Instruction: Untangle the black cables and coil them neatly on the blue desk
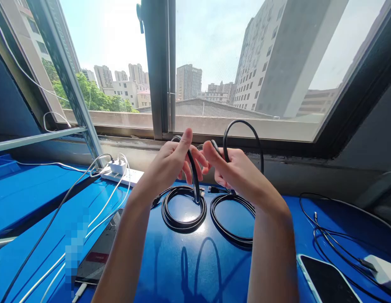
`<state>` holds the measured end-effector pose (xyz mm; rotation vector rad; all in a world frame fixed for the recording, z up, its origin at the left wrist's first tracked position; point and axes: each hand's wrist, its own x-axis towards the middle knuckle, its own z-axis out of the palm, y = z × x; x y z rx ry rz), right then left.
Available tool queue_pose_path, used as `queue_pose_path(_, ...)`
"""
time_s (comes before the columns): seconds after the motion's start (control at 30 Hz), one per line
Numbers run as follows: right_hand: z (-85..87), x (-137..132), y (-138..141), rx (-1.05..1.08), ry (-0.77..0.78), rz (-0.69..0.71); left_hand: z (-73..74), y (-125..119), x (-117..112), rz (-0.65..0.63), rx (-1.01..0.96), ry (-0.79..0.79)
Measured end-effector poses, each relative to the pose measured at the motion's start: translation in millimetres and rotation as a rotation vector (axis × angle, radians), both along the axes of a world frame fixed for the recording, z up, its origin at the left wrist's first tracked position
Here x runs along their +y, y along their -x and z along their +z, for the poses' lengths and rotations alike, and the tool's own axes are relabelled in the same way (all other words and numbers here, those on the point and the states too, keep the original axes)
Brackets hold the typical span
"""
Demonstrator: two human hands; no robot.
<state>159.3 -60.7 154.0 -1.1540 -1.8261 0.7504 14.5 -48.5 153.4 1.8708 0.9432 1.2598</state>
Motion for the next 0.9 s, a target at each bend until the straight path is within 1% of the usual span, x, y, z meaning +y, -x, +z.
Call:
queue_pose_path(0.07, -0.9, -2.1, -1.1, -0.1, -0.067, 0.063, -1.2, 1.2, 3.2, 0.0, 0.051, 0.032)
queue_pose_path(0.13, -2.9, -2.7, -0.9, -0.168, -0.147, 0.056, -3.3, 1.5, 8.0, -0.015, 0.105, 0.079)
queue_pose_path(0.23, -6.2, -0.2, 0.4, -0.198, -0.26, -0.053, -6.0, 3.3, 15.0, -0.062, 0.109, 0.12)
queue_pose_path(0.3, -7.3, 2.7, 0.8, -0.191, -0.298, -0.166, -5.5, 7.0, 16.6, -0.031, 0.083, 0.105)
queue_pose_path(0.37, -7.2, 5.1, 0.4, -0.194, -0.301, -0.27, -2.3, 13.1, 14.6, 0.045, 0.062, 0.042)
queue_pose_path(0.4, -6.9, 5.9, -0.3, -0.202, -0.297, -0.306, 0.2, 16.9, 12.4, 0.083, 0.045, -0.016)
queue_pose_path(0.5, -6.3, 6.3, -3.3, -0.223, -0.31, -0.36, 7.9, 28.1, 3.2, 0.166, -0.018, -0.275)
queue_pose_path(0.57, -6.4, 5.1, -4.9, -0.204, -0.358, -0.374, 10.1, 32.1, -1.9, 0.176, 0.01, -0.431)
queue_pose_path(0.6, -6.4, 4.1, -5.1, -0.186, -0.388, -0.373, 9.7, 32.1, -3.0, 0.155, 0.06, -0.478)
queue_pose_path(0.67, -5.6, 1.1, -4.5, -0.175, -0.441, -0.342, 5.9, 27.2, -1.4, 0.089, 0.2, -0.509)
queue_pose_path(0.73, -3.5, -3.2, -2.8, -0.201, -0.48, -0.295, 0.2, 17.4, 4.9, 0.067, 0.304, -0.499)
queue_pose_path(0.8, -0.3, -8.5, -1.4, -0.23, -0.527, -0.285, -5.0, 6.5, 13.1, 0.117, 0.32, -0.49)
queue_pose_path(0.9, 3.8, -16.4, -1.4, -0.201, -0.612, -0.342, -8.7, -4.7, 20.9, 0.209, 0.29, -0.435)
